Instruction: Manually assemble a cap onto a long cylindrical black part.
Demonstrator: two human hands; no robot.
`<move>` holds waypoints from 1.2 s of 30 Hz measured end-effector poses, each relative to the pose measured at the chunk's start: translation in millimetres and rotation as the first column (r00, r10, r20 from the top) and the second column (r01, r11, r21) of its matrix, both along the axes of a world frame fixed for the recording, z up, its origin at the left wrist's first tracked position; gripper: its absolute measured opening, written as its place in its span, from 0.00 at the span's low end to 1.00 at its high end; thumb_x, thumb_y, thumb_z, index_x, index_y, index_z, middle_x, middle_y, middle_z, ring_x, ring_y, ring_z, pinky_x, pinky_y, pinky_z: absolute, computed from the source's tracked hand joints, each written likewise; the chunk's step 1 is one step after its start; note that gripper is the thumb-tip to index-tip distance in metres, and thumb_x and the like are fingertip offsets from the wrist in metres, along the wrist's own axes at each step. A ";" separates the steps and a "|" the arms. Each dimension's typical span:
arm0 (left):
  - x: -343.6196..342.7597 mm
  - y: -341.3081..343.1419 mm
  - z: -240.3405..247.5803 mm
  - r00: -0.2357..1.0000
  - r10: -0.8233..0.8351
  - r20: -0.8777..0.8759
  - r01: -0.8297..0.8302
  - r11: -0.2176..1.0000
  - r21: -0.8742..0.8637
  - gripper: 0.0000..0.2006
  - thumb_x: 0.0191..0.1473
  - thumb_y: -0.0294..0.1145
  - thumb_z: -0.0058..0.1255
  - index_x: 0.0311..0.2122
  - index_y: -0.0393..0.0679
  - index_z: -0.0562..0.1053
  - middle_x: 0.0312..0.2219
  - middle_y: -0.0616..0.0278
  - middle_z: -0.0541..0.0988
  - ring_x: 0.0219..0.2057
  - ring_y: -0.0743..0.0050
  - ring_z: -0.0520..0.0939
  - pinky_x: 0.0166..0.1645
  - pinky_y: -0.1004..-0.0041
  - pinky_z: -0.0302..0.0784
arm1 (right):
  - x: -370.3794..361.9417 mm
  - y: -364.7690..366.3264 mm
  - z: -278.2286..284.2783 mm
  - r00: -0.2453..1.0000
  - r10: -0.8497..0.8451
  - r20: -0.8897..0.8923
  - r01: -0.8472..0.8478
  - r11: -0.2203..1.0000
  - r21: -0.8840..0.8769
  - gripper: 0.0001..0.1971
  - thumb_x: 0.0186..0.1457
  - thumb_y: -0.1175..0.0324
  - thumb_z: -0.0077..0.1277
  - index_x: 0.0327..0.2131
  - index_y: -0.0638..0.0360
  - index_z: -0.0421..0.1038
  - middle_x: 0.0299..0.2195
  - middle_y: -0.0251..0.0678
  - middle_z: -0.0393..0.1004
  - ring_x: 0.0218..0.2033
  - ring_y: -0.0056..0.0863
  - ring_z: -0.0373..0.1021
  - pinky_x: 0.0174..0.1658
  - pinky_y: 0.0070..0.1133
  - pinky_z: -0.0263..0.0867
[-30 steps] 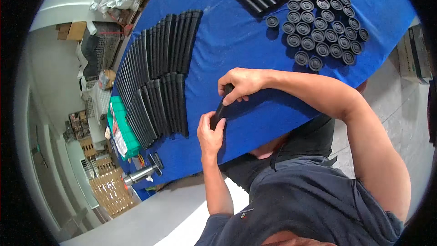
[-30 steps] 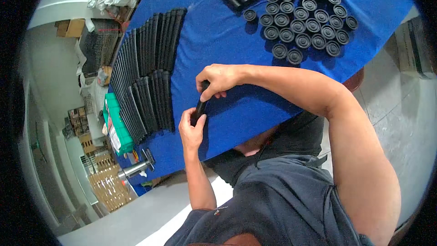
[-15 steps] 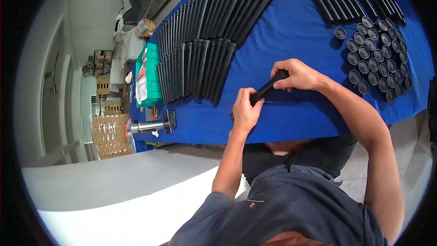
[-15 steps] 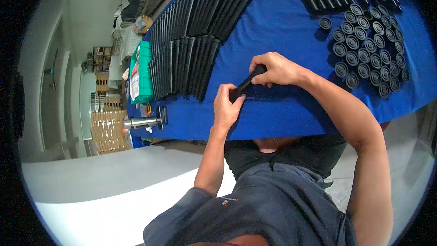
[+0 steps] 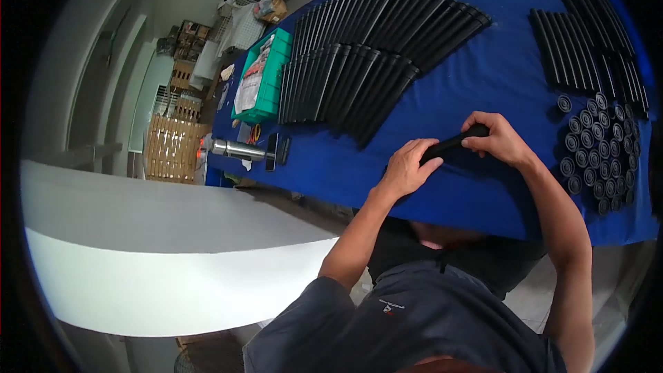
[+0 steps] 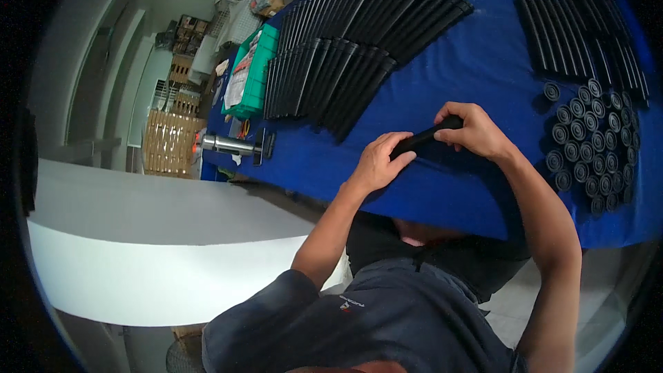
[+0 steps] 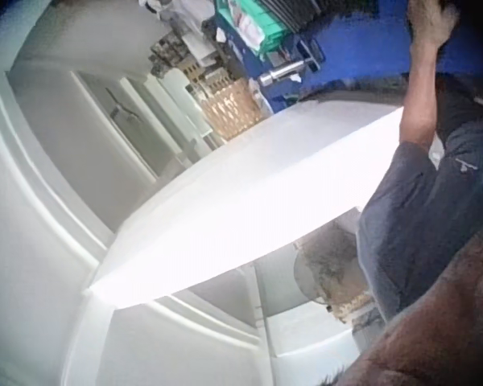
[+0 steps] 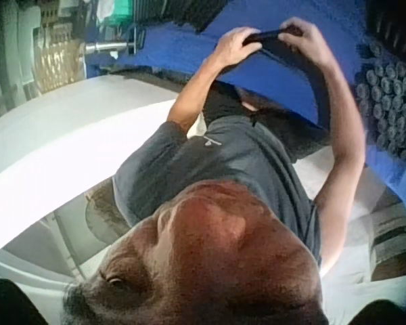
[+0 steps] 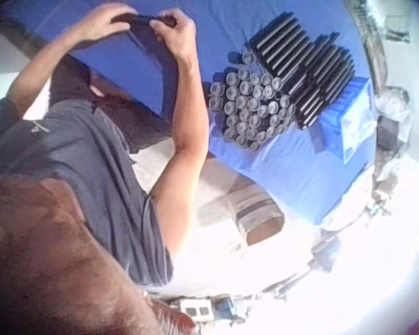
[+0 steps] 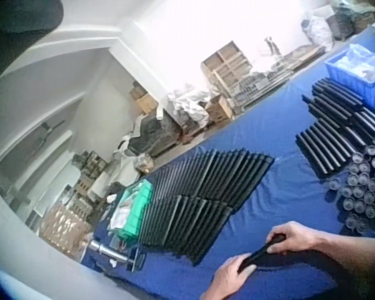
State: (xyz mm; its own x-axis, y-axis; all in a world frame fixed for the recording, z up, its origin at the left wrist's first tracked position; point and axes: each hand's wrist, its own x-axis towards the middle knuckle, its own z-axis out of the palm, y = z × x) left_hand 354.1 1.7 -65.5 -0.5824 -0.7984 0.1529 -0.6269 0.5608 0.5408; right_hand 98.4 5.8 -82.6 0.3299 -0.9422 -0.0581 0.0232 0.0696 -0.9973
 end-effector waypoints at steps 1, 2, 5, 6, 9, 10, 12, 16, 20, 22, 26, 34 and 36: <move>2.9 -1.8 -0.6 1.000 0.013 -0.006 -0.013 1.000 -0.008 0.18 0.52 0.34 0.59 0.46 0.37 0.74 0.40 0.51 0.79 0.44 0.51 0.80 0.49 0.61 0.74 | 1.4 0.1 3.1 1.000 0.013 -0.006 -0.013 1.000 -0.008 0.09 0.52 0.73 0.59 0.36 0.65 0.72 0.22 0.30 0.72 0.21 0.16 0.69 0.25 0.16 0.65; 5.3 -3.1 -1.3 1.000 0.004 -0.007 -0.004 1.000 0.015 0.18 0.52 0.34 0.59 0.46 0.36 0.74 0.39 0.51 0.79 0.43 0.51 0.79 0.48 0.61 0.74 | 2.5 1.0 6.6 1.000 0.010 0.026 -0.010 1.000 0.029 0.09 0.52 0.73 0.59 0.36 0.64 0.72 0.23 0.30 0.72 0.21 0.16 0.68 0.25 0.16 0.65; 2.6 -0.5 -4.4 0.999 0.027 -0.030 -0.028 0.999 -0.015 0.18 0.52 0.33 0.59 0.47 0.36 0.74 0.38 0.52 0.79 0.42 0.50 0.79 0.47 0.61 0.74 | 1.7 2.0 7.1 0.998 -0.014 0.063 0.008 0.996 0.093 0.10 0.52 0.73 0.59 0.38 0.64 0.72 0.23 0.29 0.72 0.21 0.16 0.68 0.24 0.16 0.64; 1.9 1.7 -5.0 0.997 0.065 -0.037 -0.067 0.996 -0.061 0.18 0.51 0.33 0.59 0.47 0.36 0.74 0.37 0.52 0.79 0.41 0.50 0.79 0.47 0.61 0.74 | 2.2 1.2 4.2 0.996 -0.028 0.084 0.017 0.992 0.127 0.10 0.52 0.73 0.59 0.38 0.64 0.71 0.23 0.29 0.72 0.21 0.15 0.68 0.25 0.15 0.63; 4.3 2.4 -3.2 0.998 0.053 -0.044 -0.055 0.997 -0.059 0.18 0.50 0.31 0.60 0.46 0.36 0.74 0.36 0.52 0.78 0.39 0.51 0.78 0.46 0.62 0.73 | 2.9 -1.8 2.5 0.999 -0.002 0.037 0.000 0.998 0.058 0.11 0.51 0.74 0.59 0.38 0.64 0.71 0.24 0.28 0.72 0.22 0.15 0.68 0.28 0.14 0.66; 5.4 1.3 -2.5 0.997 0.054 -0.046 -0.057 0.997 -0.058 0.18 0.50 0.31 0.60 0.46 0.36 0.74 0.36 0.52 0.78 0.39 0.51 0.78 0.46 0.62 0.73 | 2.4 -1.4 4.4 0.999 0.000 0.035 -0.002 0.998 0.059 0.11 0.51 0.74 0.59 0.38 0.64 0.71 0.24 0.28 0.72 0.22 0.15 0.68 0.28 0.14 0.66; 6.7 -2.5 0.7 1.000 -0.018 -0.015 0.017 0.999 -0.036 0.16 0.49 0.29 0.60 0.44 0.36 0.74 0.36 0.52 0.78 0.39 0.53 0.79 0.45 0.63 0.74 | 0.2 0.0 9.8 0.998 -0.045 -0.038 0.044 0.999 -0.006 0.09 0.52 0.73 0.59 0.37 0.63 0.72 0.23 0.27 0.72 0.22 0.14 0.67 0.28 0.15 0.64; 10.0 -5.7 7.6 1.000 0.007 0.026 -0.009 0.996 0.090 0.16 0.48 0.28 0.61 0.43 0.37 0.74 0.36 0.52 0.78 0.40 0.53 0.79 0.45 0.63 0.74 | -1.5 -3.6 -0.6 0.997 0.043 -0.059 -0.042 0.999 0.021 0.17 0.52 0.70 0.60 0.45 0.63 0.70 0.31 0.33 0.74 0.28 0.17 0.70 0.31 0.17 0.66; 33.8 -33.3 23.1 0.976 0.169 -0.137 -0.202 0.938 -0.283 0.15 0.45 0.26 0.62 0.40 0.35 0.76 0.38 0.50 0.77 0.41 0.50 0.79 0.46 0.63 0.75 | -3.0 -2.6 1.7 0.980 -0.146 0.132 0.147 0.989 0.002 0.32 0.53 0.65 0.61 0.59 0.63 0.60 0.48 0.45 0.69 0.38 0.25 0.72 0.36 0.20 0.70; 62.3 -65.3 35.5 0.942 0.319 -0.108 -0.336 0.864 -0.376 0.18 0.47 0.28 0.60 0.44 0.33 0.76 0.38 0.49 0.77 0.41 0.48 0.79 0.47 0.62 0.75 | -3.2 -1.8 -1.7 0.985 -0.137 0.100 0.136 0.991 0.011 0.33 0.55 0.65 0.59 0.60 0.65 0.58 0.47 0.46 0.70 0.38 0.27 0.73 0.36 0.21 0.72; 124.9 -136.0 37.2 0.884 0.464 -0.051 -0.427 0.759 -0.493 0.20 0.51 0.31 0.58 0.50 0.39 0.74 0.38 0.50 0.76 0.44 0.46 0.75 0.51 0.57 0.71 | -0.2 -4.0 -5.0 0.997 -0.070 0.032 0.071 0.997 -0.031 0.31 0.55 0.65 0.59 0.59 0.66 0.60 0.41 0.44 0.74 0.35 0.25 0.73 0.34 0.20 0.72; 142.5 -181.6 23.3 0.825 0.559 0.085 -0.445 0.735 -0.511 0.18 0.52 0.30 0.58 0.49 0.39 0.74 0.41 0.50 0.75 0.47 0.46 0.74 0.53 0.55 0.70 | -1.7 -4.2 -4.3 0.996 -0.089 0.021 0.089 0.995 -0.033 0.27 0.56 0.68 0.57 0.57 0.67 0.62 0.34 0.40 0.75 0.32 0.22 0.73 0.32 0.19 0.72; 140.4 -186.1 18.3 0.820 0.566 0.090 -0.448 0.731 -0.514 0.18 0.52 0.30 0.59 0.49 0.39 0.74 0.41 0.50 0.75 0.47 0.46 0.74 0.54 0.55 0.70 | -1.5 -3.7 -3.6 0.995 -0.092 0.023 0.093 0.995 -0.029 0.27 0.56 0.68 0.57 0.57 0.67 0.62 0.33 0.40 0.75 0.32 0.22 0.73 0.32 0.19 0.72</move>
